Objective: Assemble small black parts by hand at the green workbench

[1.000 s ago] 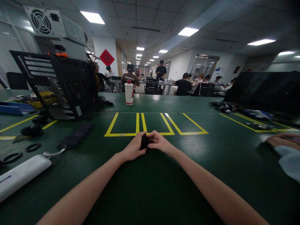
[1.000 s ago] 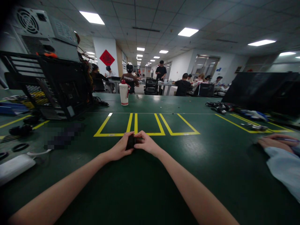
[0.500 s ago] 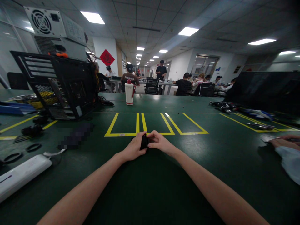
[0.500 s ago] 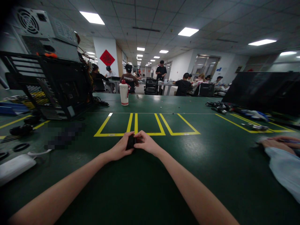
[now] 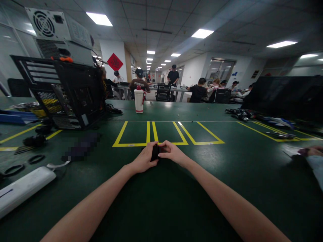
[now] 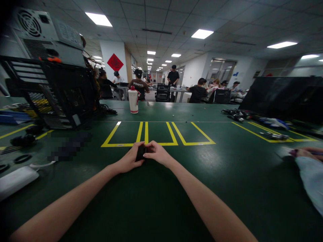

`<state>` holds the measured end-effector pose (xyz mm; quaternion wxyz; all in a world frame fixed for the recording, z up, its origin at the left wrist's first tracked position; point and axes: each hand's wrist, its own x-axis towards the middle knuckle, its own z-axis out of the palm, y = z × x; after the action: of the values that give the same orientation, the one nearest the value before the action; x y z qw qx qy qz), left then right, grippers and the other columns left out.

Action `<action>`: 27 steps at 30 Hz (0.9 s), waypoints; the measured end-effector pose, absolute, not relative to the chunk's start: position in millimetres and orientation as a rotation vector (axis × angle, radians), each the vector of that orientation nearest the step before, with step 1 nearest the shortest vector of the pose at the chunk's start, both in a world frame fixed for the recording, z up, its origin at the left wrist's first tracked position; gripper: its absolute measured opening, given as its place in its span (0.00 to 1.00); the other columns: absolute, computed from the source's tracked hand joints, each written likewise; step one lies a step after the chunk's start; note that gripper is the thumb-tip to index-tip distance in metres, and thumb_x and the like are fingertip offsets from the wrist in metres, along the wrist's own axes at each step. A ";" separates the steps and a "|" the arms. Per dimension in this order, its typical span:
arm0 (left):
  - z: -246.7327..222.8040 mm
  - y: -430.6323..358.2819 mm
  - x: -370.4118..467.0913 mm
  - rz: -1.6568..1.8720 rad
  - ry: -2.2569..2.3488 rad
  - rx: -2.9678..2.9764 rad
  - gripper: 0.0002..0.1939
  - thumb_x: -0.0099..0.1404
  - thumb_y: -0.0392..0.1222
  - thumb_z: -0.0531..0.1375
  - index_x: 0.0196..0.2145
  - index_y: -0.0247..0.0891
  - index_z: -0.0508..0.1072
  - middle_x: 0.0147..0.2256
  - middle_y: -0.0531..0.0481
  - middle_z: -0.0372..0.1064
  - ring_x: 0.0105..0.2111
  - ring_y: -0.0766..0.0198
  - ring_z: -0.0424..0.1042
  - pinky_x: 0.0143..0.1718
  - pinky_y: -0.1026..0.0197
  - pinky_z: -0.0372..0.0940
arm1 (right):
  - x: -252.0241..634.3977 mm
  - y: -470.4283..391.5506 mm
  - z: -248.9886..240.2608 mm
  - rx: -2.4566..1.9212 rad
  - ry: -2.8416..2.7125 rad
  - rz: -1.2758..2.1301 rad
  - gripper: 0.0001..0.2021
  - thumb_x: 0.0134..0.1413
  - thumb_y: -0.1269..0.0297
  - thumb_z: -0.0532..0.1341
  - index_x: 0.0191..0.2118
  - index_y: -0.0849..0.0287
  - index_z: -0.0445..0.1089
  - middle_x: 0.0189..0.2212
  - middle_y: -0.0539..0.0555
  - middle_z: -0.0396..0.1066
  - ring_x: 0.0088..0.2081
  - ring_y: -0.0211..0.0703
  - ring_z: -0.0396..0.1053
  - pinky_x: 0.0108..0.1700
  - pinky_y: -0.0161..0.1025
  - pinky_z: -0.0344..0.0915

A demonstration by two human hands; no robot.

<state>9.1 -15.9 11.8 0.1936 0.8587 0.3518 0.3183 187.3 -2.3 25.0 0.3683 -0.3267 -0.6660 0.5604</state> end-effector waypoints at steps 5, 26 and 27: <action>13.7 -17.0 8.9 0.877 0.983 2.389 0.34 0.52 0.35 0.57 0.53 0.39 0.44 0.50 0.42 0.48 0.50 0.55 0.53 0.51 0.49 0.50 | 186.8 -5.1 23.8 -0.846 -1.706 1.419 0.16 0.37 0.67 0.63 0.36 0.57 0.60 0.40 0.50 0.62 0.43 0.41 0.63 0.47 0.45 0.60; 12.7 -16.2 9.5 0.899 0.986 2.386 0.34 0.52 0.35 0.57 0.53 0.39 0.45 0.50 0.42 0.48 0.50 0.54 0.54 0.51 0.48 0.50 | 184.2 -3.2 20.8 -0.870 -1.692 1.354 0.13 0.39 0.65 0.61 0.34 0.58 0.61 0.36 0.49 0.63 0.42 0.40 0.64 0.46 0.44 0.60; 12.3 -15.9 9.6 0.903 0.986 2.385 0.34 0.52 0.35 0.57 0.53 0.39 0.45 0.50 0.42 0.49 0.50 0.54 0.54 0.51 0.48 0.50 | 184.4 -2.8 21.3 -0.867 -1.696 1.361 0.14 0.39 0.66 0.62 0.36 0.58 0.61 0.37 0.50 0.63 0.42 0.40 0.64 0.47 0.44 0.60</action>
<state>9.6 -15.9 12.3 0.2024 0.8543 0.3530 0.3235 184.4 -2.8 21.3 0.3899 -0.3409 -0.6672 0.5353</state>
